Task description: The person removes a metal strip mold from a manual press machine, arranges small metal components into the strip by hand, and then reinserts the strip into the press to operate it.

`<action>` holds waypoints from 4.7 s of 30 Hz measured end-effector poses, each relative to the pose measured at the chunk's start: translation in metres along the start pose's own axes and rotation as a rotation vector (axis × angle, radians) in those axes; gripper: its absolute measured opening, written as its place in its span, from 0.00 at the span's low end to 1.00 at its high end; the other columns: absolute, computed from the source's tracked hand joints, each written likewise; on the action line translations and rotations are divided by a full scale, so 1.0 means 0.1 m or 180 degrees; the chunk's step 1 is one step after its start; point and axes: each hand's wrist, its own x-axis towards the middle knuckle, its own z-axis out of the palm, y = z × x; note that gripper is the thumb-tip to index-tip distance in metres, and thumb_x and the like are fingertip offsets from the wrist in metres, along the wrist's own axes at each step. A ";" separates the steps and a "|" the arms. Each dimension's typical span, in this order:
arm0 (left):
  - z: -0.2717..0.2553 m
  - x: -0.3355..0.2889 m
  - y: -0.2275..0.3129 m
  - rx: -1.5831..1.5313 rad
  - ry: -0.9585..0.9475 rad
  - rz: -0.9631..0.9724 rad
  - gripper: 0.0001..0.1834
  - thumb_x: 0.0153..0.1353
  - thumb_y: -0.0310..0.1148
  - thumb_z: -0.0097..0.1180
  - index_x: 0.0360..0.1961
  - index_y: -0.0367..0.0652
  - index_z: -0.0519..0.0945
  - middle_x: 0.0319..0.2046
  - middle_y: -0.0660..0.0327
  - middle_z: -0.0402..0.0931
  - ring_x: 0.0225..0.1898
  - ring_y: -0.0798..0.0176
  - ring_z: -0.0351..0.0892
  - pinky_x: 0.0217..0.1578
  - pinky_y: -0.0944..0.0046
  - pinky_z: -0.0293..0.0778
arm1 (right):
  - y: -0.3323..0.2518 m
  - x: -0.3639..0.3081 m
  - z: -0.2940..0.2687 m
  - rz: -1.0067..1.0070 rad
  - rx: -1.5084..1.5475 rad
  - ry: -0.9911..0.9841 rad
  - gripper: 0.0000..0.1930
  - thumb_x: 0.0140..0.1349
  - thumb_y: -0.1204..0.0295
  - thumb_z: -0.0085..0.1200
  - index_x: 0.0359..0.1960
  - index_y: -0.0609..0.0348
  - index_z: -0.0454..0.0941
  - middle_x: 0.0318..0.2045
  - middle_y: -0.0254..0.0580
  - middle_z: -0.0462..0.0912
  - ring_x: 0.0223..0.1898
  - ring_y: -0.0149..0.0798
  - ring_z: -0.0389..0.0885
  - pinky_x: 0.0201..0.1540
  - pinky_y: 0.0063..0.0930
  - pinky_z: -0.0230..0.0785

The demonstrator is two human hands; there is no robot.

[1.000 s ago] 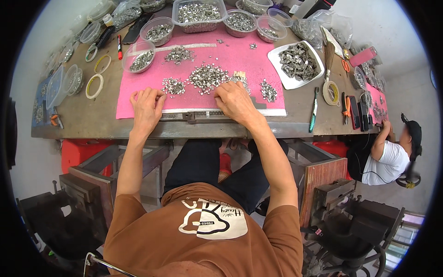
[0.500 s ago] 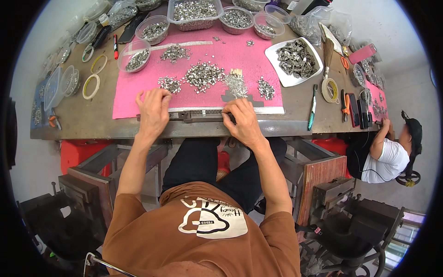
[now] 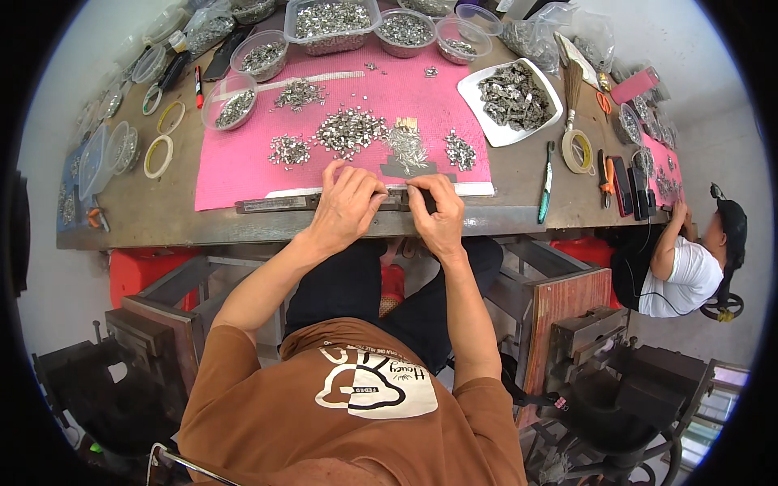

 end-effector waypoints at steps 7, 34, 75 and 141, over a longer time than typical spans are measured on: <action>0.00 0.05 0.06 0.0122 -0.0011 0.0000 0.08 0.60 0.29 0.64 0.38 0.43 0.78 0.36 0.61 0.76 0.43 0.57 0.76 0.61 0.43 0.59 | -0.01 0.00 0.00 -0.0092 -0.0050 0.0014 0.06 0.58 0.83 0.61 0.37 0.63 0.82 0.35 0.44 0.85 0.38 0.45 0.83 0.44 0.35 0.73; -0.58 -0.17 -0.32 0.0385 -0.1131 -0.0601 0.27 0.77 0.49 0.41 0.65 0.42 0.77 0.69 0.60 0.70 0.77 0.35 0.47 0.70 0.19 0.33 | -0.04 0.04 -0.01 -0.0510 -0.0372 -0.0264 0.07 0.56 0.82 0.62 0.36 0.60 0.82 0.34 0.41 0.83 0.39 0.45 0.80 0.46 0.37 0.69; -0.38 0.05 -0.65 0.0473 -0.0232 -0.0809 0.06 0.63 0.32 0.60 0.35 0.41 0.81 0.33 0.57 0.83 0.43 0.53 0.77 0.56 0.44 0.58 | -0.15 0.58 0.50 -0.0266 -0.0848 -0.1257 0.04 0.60 0.76 0.62 0.35 0.62 0.81 0.34 0.46 0.79 0.38 0.52 0.80 0.45 0.44 0.68; -0.51 -0.15 -0.46 0.0409 -0.0431 -0.0751 0.22 0.72 0.41 0.53 0.64 0.49 0.78 0.66 0.65 0.74 0.72 0.45 0.59 0.68 0.25 0.39 | -0.07 0.66 0.51 -0.0903 -0.1136 -0.1223 0.07 0.61 0.77 0.60 0.41 0.59 0.82 0.35 0.45 0.77 0.41 0.50 0.77 0.45 0.43 0.67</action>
